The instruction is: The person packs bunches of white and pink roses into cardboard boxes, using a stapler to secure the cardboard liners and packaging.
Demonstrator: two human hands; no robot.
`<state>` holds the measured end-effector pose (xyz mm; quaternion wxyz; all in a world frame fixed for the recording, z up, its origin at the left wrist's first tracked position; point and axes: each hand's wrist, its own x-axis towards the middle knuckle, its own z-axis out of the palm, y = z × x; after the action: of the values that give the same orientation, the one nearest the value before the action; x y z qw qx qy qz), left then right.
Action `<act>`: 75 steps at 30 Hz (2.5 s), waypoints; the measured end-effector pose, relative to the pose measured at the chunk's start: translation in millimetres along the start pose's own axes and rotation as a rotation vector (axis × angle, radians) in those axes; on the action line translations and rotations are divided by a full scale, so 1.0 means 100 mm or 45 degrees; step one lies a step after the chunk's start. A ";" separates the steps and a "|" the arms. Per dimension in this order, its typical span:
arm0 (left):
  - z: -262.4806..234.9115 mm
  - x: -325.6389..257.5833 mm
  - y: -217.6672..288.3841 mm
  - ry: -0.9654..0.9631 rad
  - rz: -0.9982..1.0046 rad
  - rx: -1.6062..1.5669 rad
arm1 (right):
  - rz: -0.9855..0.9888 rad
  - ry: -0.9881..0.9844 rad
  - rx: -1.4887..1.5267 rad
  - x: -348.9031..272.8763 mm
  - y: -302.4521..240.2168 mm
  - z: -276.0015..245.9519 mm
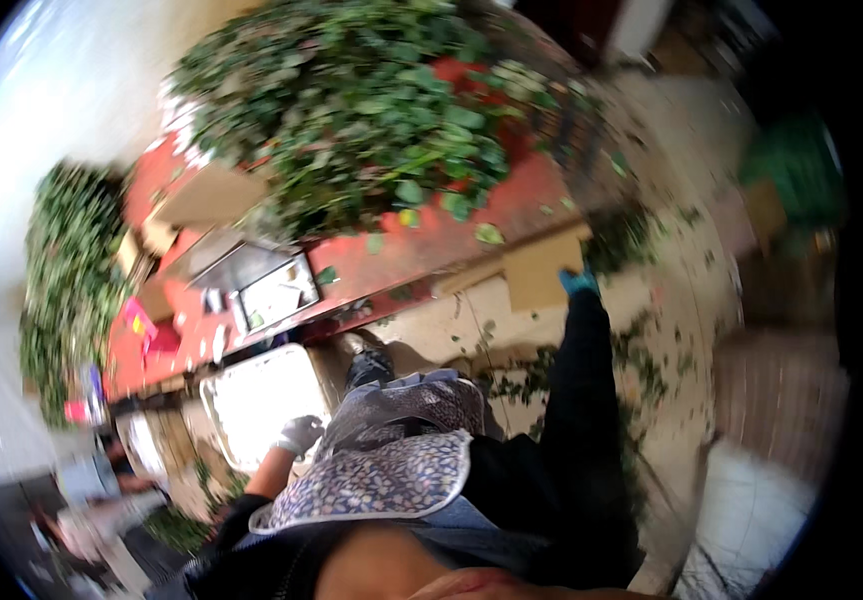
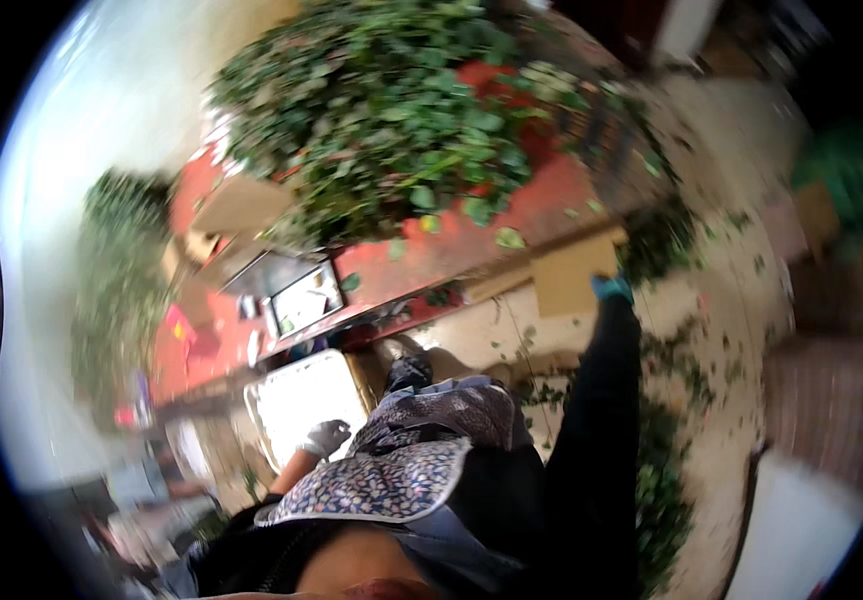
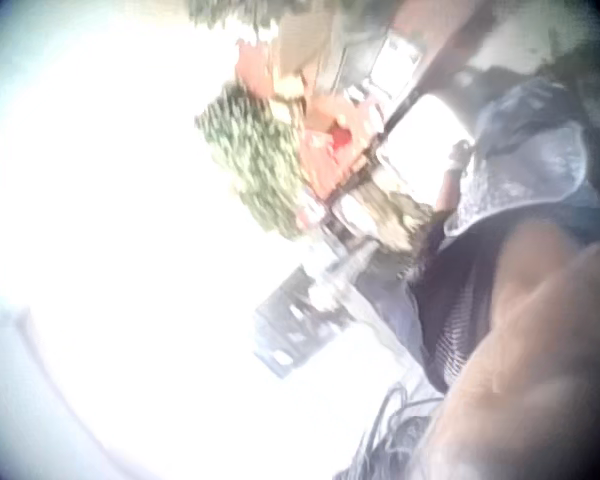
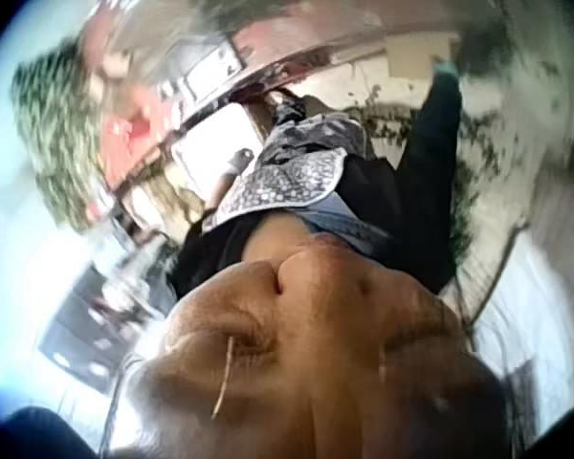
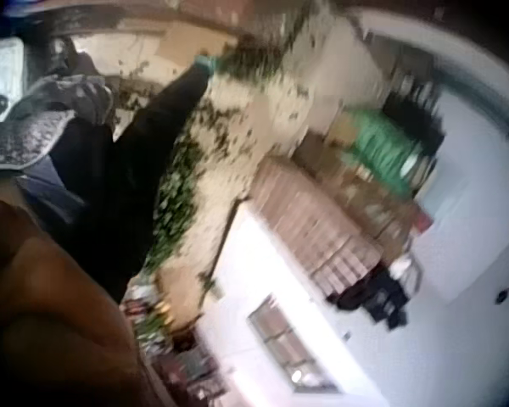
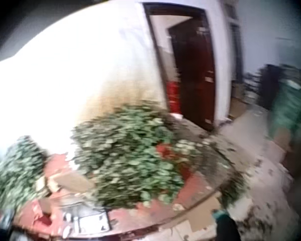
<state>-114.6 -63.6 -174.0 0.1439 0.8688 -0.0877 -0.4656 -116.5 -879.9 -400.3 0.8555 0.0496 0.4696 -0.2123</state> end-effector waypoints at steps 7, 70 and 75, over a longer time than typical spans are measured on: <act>0.20 -0.40 -0.77 -0.196 -0.349 0.016 | 0.044 -0.003 -0.419 -0.84 1.70 -2.35; -3.55 0.61 -0.56 0.508 0.320 -1.083 | -1.278 -1.963 -2.342 -4.62 6.15 4.09; -3.59 0.46 -0.59 0.446 0.135 -1.030 | -0.592 -2.590 -2.862 -4.55 6.98 4.01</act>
<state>211.3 39.8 -40.9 0.5088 0.8026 0.0830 -0.3001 270.4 -218.1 117.0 0.3472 -0.8366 -0.3866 0.1735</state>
